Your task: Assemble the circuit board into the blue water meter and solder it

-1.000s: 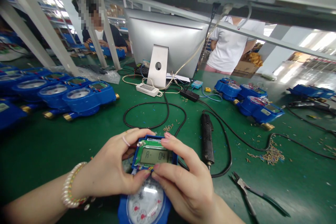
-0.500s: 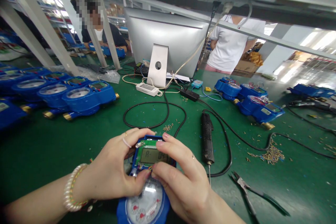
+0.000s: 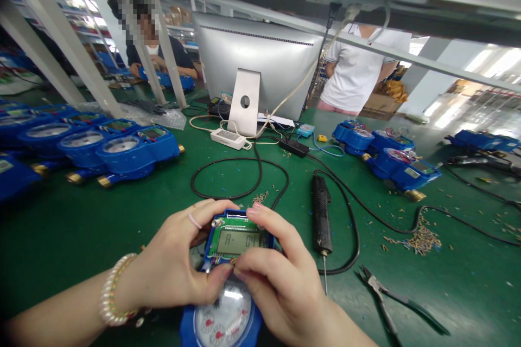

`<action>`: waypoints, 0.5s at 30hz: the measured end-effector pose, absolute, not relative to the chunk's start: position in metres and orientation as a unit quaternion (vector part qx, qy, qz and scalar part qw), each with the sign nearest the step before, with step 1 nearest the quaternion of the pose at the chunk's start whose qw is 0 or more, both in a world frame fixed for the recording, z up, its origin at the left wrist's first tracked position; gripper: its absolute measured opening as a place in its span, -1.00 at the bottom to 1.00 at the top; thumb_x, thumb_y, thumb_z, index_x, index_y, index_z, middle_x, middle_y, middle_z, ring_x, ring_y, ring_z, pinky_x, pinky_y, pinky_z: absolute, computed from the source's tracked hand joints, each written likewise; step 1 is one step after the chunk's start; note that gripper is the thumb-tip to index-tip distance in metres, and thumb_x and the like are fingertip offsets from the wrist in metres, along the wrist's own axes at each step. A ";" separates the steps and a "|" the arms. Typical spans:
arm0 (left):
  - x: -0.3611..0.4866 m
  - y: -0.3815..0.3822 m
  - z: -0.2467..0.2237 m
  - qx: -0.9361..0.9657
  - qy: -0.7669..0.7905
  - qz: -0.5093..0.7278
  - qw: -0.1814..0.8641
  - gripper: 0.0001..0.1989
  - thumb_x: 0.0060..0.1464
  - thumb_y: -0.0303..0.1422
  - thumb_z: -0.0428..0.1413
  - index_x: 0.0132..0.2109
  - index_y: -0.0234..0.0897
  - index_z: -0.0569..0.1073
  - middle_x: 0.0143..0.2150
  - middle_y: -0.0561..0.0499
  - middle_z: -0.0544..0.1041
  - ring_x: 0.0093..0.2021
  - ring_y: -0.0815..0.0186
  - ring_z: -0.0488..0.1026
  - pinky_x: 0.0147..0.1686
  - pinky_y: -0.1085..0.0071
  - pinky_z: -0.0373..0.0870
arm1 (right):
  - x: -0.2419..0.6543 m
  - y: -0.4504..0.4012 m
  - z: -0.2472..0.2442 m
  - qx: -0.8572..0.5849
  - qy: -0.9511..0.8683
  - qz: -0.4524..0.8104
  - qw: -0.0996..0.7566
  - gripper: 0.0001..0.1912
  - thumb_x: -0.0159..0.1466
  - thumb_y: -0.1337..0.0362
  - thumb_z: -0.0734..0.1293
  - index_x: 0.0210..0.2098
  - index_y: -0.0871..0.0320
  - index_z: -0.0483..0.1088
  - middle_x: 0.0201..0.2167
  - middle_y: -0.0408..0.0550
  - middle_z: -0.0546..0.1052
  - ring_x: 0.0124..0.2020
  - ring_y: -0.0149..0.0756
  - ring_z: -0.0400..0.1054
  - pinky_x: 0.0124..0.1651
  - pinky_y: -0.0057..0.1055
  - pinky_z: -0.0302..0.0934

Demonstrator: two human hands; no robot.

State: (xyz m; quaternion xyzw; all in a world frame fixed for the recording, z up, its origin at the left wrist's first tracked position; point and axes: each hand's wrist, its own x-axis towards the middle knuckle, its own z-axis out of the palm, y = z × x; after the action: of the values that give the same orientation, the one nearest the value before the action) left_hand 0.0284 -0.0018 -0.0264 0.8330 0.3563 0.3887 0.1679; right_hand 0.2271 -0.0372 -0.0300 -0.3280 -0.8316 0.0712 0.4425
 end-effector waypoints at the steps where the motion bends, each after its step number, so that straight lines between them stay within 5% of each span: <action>1: 0.028 -0.002 -0.026 0.832 0.356 0.389 0.173 -0.38 -0.21 -0.35 0.20 0.06 -0.40 0.30 -0.11 -0.15 0.51 -0.14 0.15 0.50 -0.14 0.28 0.50 | 0.228 -0.037 -0.030 -0.323 -0.836 0.066 0.439 -0.80 0.19 0.56 0.31 -0.25 0.18 0.40 0.16 0.04 0.23 0.21 -0.15 0.17 0.25 -0.22 0.19; 15: 0.029 -0.003 -0.026 0.843 0.352 0.377 0.156 -0.39 -0.16 -0.36 0.17 0.10 -0.39 0.25 -0.05 -0.18 0.48 -0.07 0.14 0.47 -0.07 0.25 0.46 | 0.230 -0.036 -0.027 -0.305 -0.853 0.048 0.420 -0.82 0.23 0.54 0.30 -0.21 0.22 0.43 0.14 0.06 0.26 0.22 -0.17 0.15 0.27 -0.28 0.16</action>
State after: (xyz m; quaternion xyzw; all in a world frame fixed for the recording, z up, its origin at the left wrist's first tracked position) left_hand 0.0287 -0.0028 -0.0262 0.8427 0.3515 0.3769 0.1557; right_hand 0.2299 -0.0360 -0.0265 -0.3054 -0.8532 0.0479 0.4201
